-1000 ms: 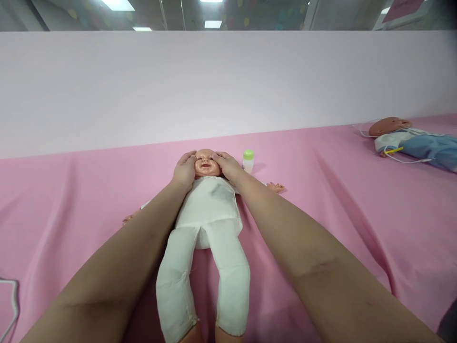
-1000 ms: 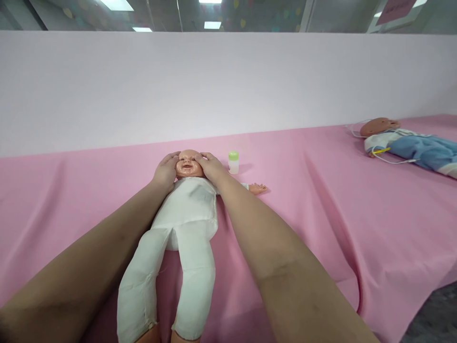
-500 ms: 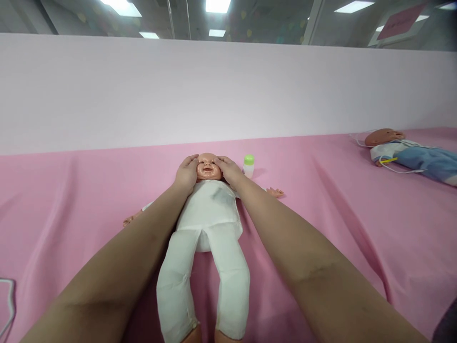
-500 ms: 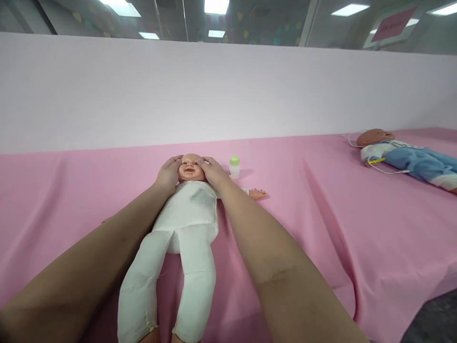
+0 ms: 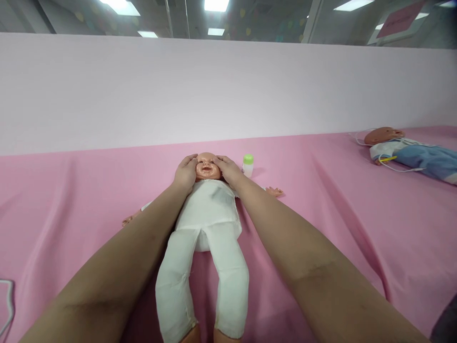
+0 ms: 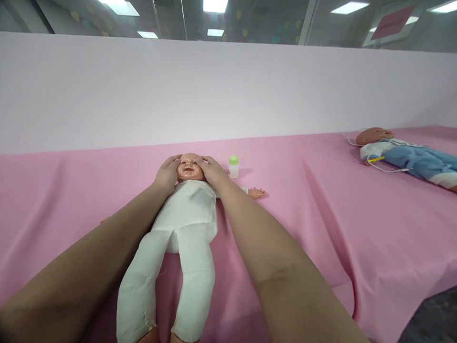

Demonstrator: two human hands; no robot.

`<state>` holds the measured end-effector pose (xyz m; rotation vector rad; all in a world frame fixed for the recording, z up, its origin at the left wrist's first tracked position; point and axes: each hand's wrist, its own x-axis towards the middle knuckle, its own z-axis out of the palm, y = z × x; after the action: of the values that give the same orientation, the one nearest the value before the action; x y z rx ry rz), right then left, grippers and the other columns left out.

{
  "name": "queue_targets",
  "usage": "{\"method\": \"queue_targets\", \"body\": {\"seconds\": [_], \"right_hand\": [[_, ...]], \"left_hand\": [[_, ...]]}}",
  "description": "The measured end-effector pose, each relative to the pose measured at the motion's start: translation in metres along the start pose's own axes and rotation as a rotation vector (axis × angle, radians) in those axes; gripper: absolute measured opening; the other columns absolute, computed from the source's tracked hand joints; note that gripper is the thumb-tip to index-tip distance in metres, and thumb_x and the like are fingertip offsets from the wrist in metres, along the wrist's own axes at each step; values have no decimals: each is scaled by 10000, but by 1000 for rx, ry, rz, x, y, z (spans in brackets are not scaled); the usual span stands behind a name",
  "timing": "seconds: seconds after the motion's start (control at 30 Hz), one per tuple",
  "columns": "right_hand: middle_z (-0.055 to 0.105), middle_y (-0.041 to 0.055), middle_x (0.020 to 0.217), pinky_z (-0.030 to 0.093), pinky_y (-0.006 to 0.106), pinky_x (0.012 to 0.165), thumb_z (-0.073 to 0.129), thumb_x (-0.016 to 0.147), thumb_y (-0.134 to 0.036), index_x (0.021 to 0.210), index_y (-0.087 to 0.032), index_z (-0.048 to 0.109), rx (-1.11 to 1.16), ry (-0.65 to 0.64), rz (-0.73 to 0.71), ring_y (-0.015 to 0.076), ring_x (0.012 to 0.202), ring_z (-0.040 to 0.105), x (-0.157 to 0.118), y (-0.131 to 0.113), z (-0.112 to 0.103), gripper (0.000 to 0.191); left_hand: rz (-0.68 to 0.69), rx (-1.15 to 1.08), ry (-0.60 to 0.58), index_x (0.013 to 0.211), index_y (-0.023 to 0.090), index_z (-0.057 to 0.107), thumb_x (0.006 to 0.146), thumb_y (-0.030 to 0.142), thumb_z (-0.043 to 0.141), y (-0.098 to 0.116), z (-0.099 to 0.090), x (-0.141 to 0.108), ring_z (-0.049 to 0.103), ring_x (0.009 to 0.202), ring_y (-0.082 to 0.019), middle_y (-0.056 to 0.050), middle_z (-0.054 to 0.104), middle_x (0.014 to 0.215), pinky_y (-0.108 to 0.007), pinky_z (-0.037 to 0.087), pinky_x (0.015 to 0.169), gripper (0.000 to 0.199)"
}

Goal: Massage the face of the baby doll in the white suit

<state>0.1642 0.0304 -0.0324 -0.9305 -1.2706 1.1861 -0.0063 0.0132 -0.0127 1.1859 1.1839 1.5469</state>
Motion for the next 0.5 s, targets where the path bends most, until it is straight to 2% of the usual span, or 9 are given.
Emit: {"method": "queue_targets", "body": {"seconds": [0.27, 0.5], "right_hand": [[764, 25, 1174, 557, 392, 1034, 716, 858, -568, 1226, -287, 682, 16, -6, 12, 217, 1095, 714, 1, 1, -1, 464], [760, 25, 1184, 554, 404, 1042, 730, 853, -547, 1209, -289, 687, 32, -9, 12, 230, 1113, 701, 2, 3, -2, 441]], "left_hand": [[25, 3, -5, 1224, 232, 731, 870, 353, 653, -3, -1, 2, 724, 1033, -217, -85, 761, 1177, -356, 596, 947, 382], [2, -4, -12, 1221, 219, 731, 898, 332, 627, 1, 0, -2, 734, 1000, -222, -80, 769, 1133, -365, 598, 936, 357]]}}
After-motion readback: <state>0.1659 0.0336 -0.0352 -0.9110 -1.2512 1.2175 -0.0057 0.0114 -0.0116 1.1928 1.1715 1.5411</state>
